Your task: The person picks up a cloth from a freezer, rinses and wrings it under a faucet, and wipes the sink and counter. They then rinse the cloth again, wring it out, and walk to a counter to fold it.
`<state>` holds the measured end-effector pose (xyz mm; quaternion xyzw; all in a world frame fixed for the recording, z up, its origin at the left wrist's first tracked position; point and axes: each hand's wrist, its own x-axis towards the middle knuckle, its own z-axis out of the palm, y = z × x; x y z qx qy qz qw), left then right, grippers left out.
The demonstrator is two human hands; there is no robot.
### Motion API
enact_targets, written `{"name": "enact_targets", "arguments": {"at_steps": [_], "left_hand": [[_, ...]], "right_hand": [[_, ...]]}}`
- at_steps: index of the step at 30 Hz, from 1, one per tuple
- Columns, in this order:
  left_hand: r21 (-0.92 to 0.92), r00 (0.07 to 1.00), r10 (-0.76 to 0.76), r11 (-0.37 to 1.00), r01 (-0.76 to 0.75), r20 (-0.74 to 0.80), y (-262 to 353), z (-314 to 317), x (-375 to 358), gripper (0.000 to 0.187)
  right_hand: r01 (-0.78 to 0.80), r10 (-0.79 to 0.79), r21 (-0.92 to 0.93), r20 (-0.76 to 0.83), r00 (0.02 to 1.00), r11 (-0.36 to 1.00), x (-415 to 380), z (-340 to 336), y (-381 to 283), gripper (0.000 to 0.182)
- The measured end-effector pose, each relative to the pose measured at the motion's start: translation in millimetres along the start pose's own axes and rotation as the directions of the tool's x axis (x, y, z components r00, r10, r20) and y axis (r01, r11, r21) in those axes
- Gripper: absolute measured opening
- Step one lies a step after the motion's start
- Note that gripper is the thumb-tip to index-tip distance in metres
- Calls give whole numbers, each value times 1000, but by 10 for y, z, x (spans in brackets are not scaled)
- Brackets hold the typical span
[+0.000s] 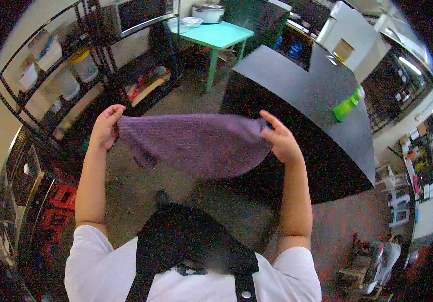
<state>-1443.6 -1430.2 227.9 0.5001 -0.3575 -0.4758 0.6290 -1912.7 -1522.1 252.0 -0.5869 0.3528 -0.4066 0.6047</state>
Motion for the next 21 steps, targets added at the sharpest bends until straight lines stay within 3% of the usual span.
{"name": "enact_targets", "arguments": {"at_steps": [1, 4, 6, 10, 11, 13, 14, 15, 17, 20, 21], "left_hand": [[14, 998, 6, 1000, -5, -67, 79, -209, 55, 15], [88, 998, 2, 996, 3, -62, 214, -963, 293, 12], [145, 997, -2, 989, 12, -72, 338, -1262, 408, 10], [148, 998, -44, 988, 50, -45, 717, -1990, 835, 11], [150, 998, -52, 987, 59, -47, 804, -2126, 937, 11], [185, 991, -65, 982, 42, 118, 988, -2320, 1158, 25], [271, 989, 7, 961, -48, 149, 1066, -2343, 1231, 38], [276, 987, 5, 960, -50, 162, 1102, -2414, 1360, 38], [389, 989, 89, 912, -129, 120, 1100, -2522, 1569, 38], [449, 981, 194, 877, -172, -2, 1029, -2573, 1928, 31], [481, 975, 212, 863, -156, -64, 959, -2608, 2013, 28]], "right_hand": [[-43, 57, -216, 60, 997, 976, 137, 92, 41, 62], [-77, 80, -182, 9, 997, 980, 652, 547, 96, 53], [20, -30, -131, -79, 996, 991, 1037, 774, 219, 39], [51, -69, -120, -147, 987, 991, 1800, 1338, 299, 32], [114, -142, -176, -159, 977, 978, 1978, 1474, 318, 33], [158, -202, -226, -187, 961, 961, 2236, 1717, 322, 34], [195, -241, -266, -151, 959, 944, 2374, 1796, 277, 37], [235, -280, -307, -112, 953, 922, 2502, 1864, 223, 40], [213, -262, -323, -115, 958, 922, 2687, 1901, 155, 36], [163, -343, -577, -218, 914, 801, 3201, 1900, 120, 18], [141, -292, -510, -228, 929, 849, 3354, 1882, 162, 18]]}}
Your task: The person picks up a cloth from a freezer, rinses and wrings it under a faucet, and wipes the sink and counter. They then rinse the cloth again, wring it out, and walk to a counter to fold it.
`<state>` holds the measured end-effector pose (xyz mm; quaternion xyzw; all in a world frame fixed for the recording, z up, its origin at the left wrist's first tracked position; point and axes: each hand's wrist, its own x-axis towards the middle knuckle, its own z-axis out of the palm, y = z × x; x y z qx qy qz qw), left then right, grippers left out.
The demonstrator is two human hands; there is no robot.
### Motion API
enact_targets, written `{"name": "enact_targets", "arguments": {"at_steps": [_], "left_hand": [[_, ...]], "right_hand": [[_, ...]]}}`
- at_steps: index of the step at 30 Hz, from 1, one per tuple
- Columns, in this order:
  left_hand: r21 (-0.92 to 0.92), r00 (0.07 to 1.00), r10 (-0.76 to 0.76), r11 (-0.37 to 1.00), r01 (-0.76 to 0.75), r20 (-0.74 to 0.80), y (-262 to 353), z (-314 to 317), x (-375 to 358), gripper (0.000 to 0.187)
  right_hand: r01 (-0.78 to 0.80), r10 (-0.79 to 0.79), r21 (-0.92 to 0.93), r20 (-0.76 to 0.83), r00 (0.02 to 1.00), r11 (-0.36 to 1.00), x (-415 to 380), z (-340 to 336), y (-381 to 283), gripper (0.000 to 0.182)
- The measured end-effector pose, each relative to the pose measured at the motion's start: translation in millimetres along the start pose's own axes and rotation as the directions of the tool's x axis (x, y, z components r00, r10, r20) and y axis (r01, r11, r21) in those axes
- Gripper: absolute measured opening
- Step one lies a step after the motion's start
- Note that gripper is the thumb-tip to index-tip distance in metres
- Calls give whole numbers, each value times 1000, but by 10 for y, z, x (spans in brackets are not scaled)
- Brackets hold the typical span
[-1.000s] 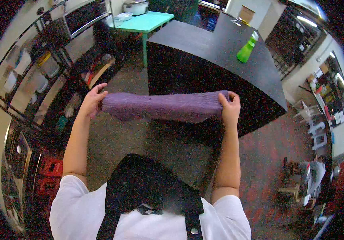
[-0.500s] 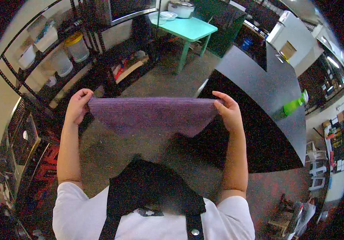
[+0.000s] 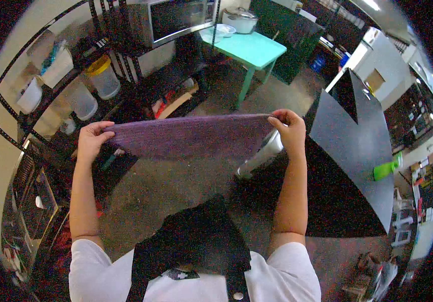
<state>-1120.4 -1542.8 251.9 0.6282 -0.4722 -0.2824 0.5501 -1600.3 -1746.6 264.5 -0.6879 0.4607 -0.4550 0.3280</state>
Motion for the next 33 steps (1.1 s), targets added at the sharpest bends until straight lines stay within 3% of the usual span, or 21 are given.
{"name": "enact_targets", "arguments": {"at_steps": [1, 3, 5, 6, 8, 10, 12, 14, 16, 18, 20, 21, 22, 23, 24, 25, 27, 28, 29, 30, 33], "left_hand": [[-1, 999, 28, 1000, -29, -45, -38, 63, 98, 24], [195, 995, -3, 981, 22, -100, -28, 170, 274, 20], [272, 992, 17, 962, 18, -128, -42, 320, 532, 19], [335, 985, 61, 942, -3, -163, -73, 390, 670, 16], [410, 976, 98, 912, -9, -195, -174, 499, 930, 14], [634, 895, 393, 751, -182, -209, -250, 711, 1309, 10], [643, 897, 397, 742, -189, -194, -271, 966, 1673, 8], [735, 742, 597, 643, -217, -304, -255, 1299, 2044, 8], [735, 634, 683, 628, -255, -363, -169, 1587, 2376, 9], [729, 447, 774, 607, -317, -449, 100, 1872, 2654, 10], [449, 390, 649, 747, -490, -653, 407, 2152, 2764, 12], [386, 339, 642, 718, -579, -688, 437, 2203, 2896, 12], [112, 331, 530, 640, -760, -781, 615, 2470, 3001, 12], [-18, 361, 535, 542, -840, -764, 829, 2674, 3111, 11], [-150, 384, 550, 422, -894, -742, 994, 2886, 3236, 9], [-170, 397, 551, 418, -893, -734, 1028, 3158, 3343, 9], [-316, 648, 681, 567, -761, -341, 997, 3748, 3522, 10], [-352, 709, 697, 639, -684, -113, 1003, 4038, 3623, 11], [-328, 658, 753, 625, -709, 13, 1022, 4292, 3711, 8], [-305, 597, 791, 607, -734, 136, 1033, 4508, 3754, 5], [-469, 669, 729, 646, -602, 145, 1002, 4996, 3923, 5]], "right_hand": [[15, -16, 10, 13, 1000, 1000, 147, 50, 125, 17], [33, -33, 25, 25, 999, 999, 421, 152, 278, 16], [62, -65, -176, -7, 998, 982, 685, 253, 362, 14], [63, -64, -167, 1, 998, 984, 839, 317, 457, 14], [191, -207, -186, -73, 976, 964, 1121, 465, 731, 13], [310, -320, -88, -139, 937, 947, 1483, 619, 1121, 10], [109, -55, 239, -221, 974, 965, 1705, 744, 1403, 7], [220, -26, 695, -278, 960, 684, 1946, 800, 1453, 9], [237, 37, 925, -260, 965, 298, 2156, 710, 1361, 11], [480, -120, 813, -468, 875, 330, 2382, 438, 1166, 13], [748, -307, 530, -691, 654, 399, 2517, 46, 759, 17], [801, -349, 570, -725, 594, 180, 2600, -137, 661, 19], [806, -378, 591, -757, 533, -46, 2689, -296, 593, 21], [810, -385, 586, -754, 532, -27, 2774, -397, 520, 21], [757, -461, 646, -704, 539, -101, 2889, -458, 461, 24], [695, -533, 699, -658, 532, -170, 2997, -479, 458, 27], [607, -406, 795, -557, 725, -7, 3132, -191, 494, 38], [641, -432, 648, -481, 763, 411, 3161, -110, 520, 42], [591, -455, 342, -401, 795, 731, 3191, -30, 548, 47], [538, -474, 303, -263, 841, 787, 3227, 6, 573, 42], [527, -477, 197, -251, 842, 827, 3486, 79, 896, 35]]}}
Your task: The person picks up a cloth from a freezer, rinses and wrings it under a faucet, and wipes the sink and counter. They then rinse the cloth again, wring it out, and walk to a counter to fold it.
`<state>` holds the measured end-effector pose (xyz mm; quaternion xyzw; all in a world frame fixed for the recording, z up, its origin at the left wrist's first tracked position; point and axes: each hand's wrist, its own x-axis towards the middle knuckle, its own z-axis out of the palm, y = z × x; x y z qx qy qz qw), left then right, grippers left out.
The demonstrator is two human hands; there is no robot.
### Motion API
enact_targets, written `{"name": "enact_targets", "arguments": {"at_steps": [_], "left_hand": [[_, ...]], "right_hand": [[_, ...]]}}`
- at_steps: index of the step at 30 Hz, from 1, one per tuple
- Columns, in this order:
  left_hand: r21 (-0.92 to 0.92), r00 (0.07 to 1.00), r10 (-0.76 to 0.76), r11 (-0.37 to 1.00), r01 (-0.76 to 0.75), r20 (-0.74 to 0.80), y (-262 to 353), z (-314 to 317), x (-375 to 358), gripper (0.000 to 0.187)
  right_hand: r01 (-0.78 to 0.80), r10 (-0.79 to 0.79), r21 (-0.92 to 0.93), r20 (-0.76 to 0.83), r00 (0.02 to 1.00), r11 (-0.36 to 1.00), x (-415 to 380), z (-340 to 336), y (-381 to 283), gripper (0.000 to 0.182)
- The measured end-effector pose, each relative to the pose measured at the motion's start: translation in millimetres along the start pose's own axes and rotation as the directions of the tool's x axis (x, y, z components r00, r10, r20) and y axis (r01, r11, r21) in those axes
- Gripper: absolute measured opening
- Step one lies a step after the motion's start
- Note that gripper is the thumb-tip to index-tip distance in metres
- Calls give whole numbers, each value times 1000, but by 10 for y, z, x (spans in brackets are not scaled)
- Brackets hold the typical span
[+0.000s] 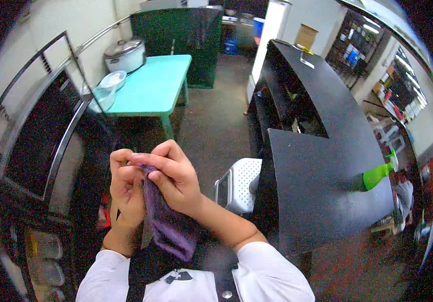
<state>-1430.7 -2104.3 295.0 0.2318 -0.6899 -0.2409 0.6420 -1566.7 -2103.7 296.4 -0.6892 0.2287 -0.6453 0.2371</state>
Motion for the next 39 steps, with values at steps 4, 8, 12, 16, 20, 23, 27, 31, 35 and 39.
{"name": "enact_targets", "arguments": {"at_steps": [4, 8, 12, 16, 20, 23, 27, 31, 35, 39], "left_hand": [[-103, 987, -90, 989, 104, 133, -697, 135, 477, 19], [-211, 972, -70, 970, 118, 224, -1533, 185, 1076, 24], [-371, 912, -147, 879, 298, 384, -2385, 283, 1662, 23], [-544, 862, -150, 720, 431, 484, -3099, 458, 2071, 32], [-484, 801, -33, 782, 393, 598, -3724, 738, 2273, 28], [-482, 803, 19, 808, 339, 596, -4202, 1065, 2357, 29], [-406, 782, -7, 852, 331, 623, -4703, 1558, 2620, 29], [-289, 781, -57, 911, 295, 622, -5224, 2224, 2825, 27], [-228, 732, 57, 964, 135, 678, -5823, 2859, 3137, 34], [-203, 684, -48, 938, 282, 728, -6480, 3322, 3284, 39]], "right_hand": [[-21, 26, -210, 21, 999, 977, 358, -286, 558, 36], [-92, 88, -174, -31, 996, 980, 809, -389, 1282, 36], [-192, 169, -195, -129, 977, 962, 1219, -578, 2012, 23], [-264, 220, -316, -166, 961, 911, 1544, -877, 2605, 13], [-441, 358, -261, -310, 881, 859, 1684, -1200, 3048, 14], [-562, 476, -307, -313, 821, 768, 1837, -1506, 3375, 20], [-603, 544, -322, -260, 798, 730, 1950, -2080, 3957, 22], [-685, 675, -379, -182, 715, 622, 2187, -2801, 4395, 17], [-602, 592, -473, -193, 783, 643, 2479, -3464, 4855, 19], [-610, 606, -495, -192, 772, 620, 2876, -4000, 5170, 20]]}}
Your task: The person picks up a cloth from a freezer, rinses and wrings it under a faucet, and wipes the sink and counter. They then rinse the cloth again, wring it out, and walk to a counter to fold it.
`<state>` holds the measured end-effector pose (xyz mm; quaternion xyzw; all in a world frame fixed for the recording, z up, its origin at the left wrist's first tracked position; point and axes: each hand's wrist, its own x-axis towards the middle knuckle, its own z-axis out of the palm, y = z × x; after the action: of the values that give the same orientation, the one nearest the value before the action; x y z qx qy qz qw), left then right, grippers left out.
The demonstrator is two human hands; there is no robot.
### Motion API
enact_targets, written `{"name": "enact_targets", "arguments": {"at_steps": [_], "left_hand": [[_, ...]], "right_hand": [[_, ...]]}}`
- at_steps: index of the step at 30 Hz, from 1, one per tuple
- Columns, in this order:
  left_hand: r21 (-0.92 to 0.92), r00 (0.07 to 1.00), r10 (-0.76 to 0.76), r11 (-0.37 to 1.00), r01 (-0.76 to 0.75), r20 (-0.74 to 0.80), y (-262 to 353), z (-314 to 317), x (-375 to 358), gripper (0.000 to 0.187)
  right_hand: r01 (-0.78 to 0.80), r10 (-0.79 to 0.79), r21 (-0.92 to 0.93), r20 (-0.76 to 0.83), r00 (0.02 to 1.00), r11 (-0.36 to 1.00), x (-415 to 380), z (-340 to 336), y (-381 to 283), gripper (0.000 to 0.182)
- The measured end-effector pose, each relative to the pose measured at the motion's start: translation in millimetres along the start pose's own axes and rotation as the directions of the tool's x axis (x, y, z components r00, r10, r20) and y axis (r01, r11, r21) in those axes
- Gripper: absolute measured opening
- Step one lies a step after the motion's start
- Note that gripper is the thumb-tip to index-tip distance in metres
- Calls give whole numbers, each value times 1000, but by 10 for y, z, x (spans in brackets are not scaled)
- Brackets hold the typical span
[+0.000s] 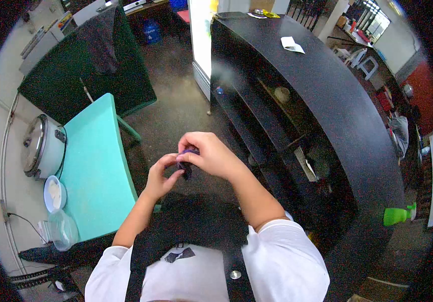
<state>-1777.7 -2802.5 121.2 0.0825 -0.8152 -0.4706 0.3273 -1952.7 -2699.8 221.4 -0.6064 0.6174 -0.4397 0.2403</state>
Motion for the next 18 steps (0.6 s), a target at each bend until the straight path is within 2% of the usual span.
{"name": "enact_targets", "arguments": {"at_steps": [2, 4, 5, 7, 8, 10, 13, 14, 16, 17, 18], "left_hand": [[171, 988, 136, 974, -147, 76, -131, -89, 314, 41], [208, 983, 155, 963, -173, 102, -311, -115, 602, 41], [243, 977, 163, 951, -192, 136, -428, -145, 758, 41], [230, 972, 199, 947, -225, 127, -684, -139, 1114, 41], [218, 969, 217, 947, -238, 114, -808, -133, 1315, 41], [161, 957, 261, 947, -279, 125, -926, -135, 1743, 46], [116, 882, 427, 884, -454, 198, -1156, -235, 2458, 55], [84, 871, 439, 881, -465, 219, -1223, -284, 2661, 55], [125, 828, 462, 845, -520, 318, -1339, -400, 3123, 48], [120, 788, 533, 800, -588, 309, -1400, -408, 3379, 39], [88, 771, 550, 793, -602, 321, -1455, -412, 3618, 39]], "right_hand": [[39, -39, 15, -30, 999, 999, 259, -112, 101, 19], [117, -115, 0, -177, 977, 993, 534, -251, 174, 19], [123, -123, -13, -189, 974, 992, 697, -327, 232, 19], [171, -214, -152, -336, 917, 973, 987, -482, 366, 18], [160, -212, -168, -361, 908, 973, 1136, -559, 434, 18], [184, -294, -260, -486, 823, 948, 1359, -723, 545, 16], [112, -280, -308, -582, 763, 945, 1712, -1023, 667, 15], [87, -269, -312, -608, 747, 946, 1803, -1094, 685, 15], [8, -219, -302, -673, 706, 953, 2035, -1227, 658, 13], [13, -220, -289, -696, 684, 957, 2132, -1303, 709, 13], [22, -224, -280, -717, 660, 960, 2207, -1384, 728, 13]]}}
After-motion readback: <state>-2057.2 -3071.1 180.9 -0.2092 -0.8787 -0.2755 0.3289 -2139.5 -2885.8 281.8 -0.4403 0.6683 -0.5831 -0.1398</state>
